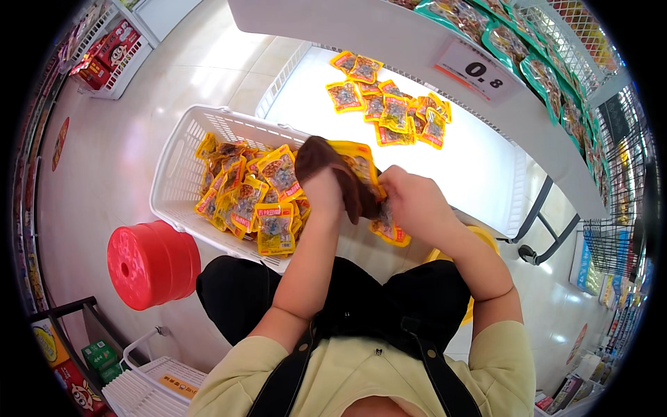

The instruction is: The person picks up small yellow packets from a white bin and places them onto a white shelf, using a cloth to wipe the shelf and some packets during the process.

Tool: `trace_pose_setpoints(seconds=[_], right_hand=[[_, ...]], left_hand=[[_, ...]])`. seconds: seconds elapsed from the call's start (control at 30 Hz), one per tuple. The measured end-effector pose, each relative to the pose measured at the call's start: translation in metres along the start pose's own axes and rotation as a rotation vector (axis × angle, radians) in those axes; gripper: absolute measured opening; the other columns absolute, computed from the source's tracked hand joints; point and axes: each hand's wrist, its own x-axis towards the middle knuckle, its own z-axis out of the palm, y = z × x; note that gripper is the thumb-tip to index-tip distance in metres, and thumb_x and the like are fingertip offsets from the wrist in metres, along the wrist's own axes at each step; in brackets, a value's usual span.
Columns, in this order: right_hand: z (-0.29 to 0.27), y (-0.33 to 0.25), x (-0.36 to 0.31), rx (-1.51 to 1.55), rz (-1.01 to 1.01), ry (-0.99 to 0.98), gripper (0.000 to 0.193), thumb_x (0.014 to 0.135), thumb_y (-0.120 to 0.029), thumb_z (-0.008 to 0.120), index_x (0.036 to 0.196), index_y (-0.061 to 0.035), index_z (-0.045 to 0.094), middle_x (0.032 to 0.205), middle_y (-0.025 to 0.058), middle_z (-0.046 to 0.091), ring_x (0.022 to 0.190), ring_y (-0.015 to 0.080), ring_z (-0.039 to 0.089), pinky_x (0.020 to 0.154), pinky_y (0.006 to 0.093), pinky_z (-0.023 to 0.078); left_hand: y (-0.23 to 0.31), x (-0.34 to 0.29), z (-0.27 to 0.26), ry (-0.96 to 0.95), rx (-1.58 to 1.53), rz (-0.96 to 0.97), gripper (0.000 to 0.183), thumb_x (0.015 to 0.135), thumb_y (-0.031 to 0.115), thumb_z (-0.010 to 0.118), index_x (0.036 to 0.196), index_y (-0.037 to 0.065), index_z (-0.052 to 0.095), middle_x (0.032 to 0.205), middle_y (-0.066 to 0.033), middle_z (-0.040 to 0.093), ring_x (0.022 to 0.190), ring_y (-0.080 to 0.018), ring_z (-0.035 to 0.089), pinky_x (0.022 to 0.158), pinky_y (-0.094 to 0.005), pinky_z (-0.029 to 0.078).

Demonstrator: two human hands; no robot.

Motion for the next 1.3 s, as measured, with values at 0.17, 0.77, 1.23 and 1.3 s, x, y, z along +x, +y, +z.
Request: trace_pose_setpoints(seconds=[0.17,0.77,1.23,1.3], right_hand=[[-0.014,0.024,0.012,0.409,0.002,0.219,0.009,0.081,-0.002,0.042,0.083,-0.0007,0.05,0.073,0.009,0.057,0.071,0.0181,0.055,0.066,0.027,0.043],[0.029,0.01,0.019,0.128,-0.402,0.421,0.046,0.067,-0.003,0.063,0.109,-0.0028,0.046,0.101,0.0152,0.052,0.093,0.0306,0.051,0.078,0.0336,0.042],[0.02,0.009,0.025,-0.102,-0.815,0.179,0.035,0.059,0.001,0.054,0.093,-0.0077,0.052,0.086,0.0071,0.055,0.067,0.0256,0.053,0.058,0.0319,0.044],[0.023,0.0,0.033,-0.046,-0.859,0.132,0.03,0.061,-0.001,0.053,0.091,-0.0078,0.053,0.086,0.0059,0.054,0.069,0.0241,0.052,0.06,0.0312,0.044]], left_hand=[[0.006,0.014,-0.007,-0.069,0.316,0.289,0.016,0.076,0.018,0.048,0.07,0.005,0.042,0.068,-0.0067,0.043,0.065,-0.0168,0.047,0.06,-0.0299,0.039],[-0.023,-0.016,0.027,0.004,-0.854,-0.398,0.012,0.083,0.017,0.043,0.081,0.005,0.044,0.074,-0.004,0.047,0.064,-0.0127,0.049,0.057,-0.0256,0.044],[-0.026,0.014,-0.005,-0.35,0.146,0.472,0.024,0.077,0.016,0.058,0.092,-0.001,0.053,0.085,-0.0065,0.058,0.068,-0.0103,0.055,0.06,-0.0236,0.045],[-0.006,0.014,-0.015,-0.249,-0.032,0.319,0.022,0.076,0.017,0.059,0.086,-0.003,0.054,0.078,-0.0081,0.058,0.064,-0.0131,0.056,0.057,-0.0246,0.046]])
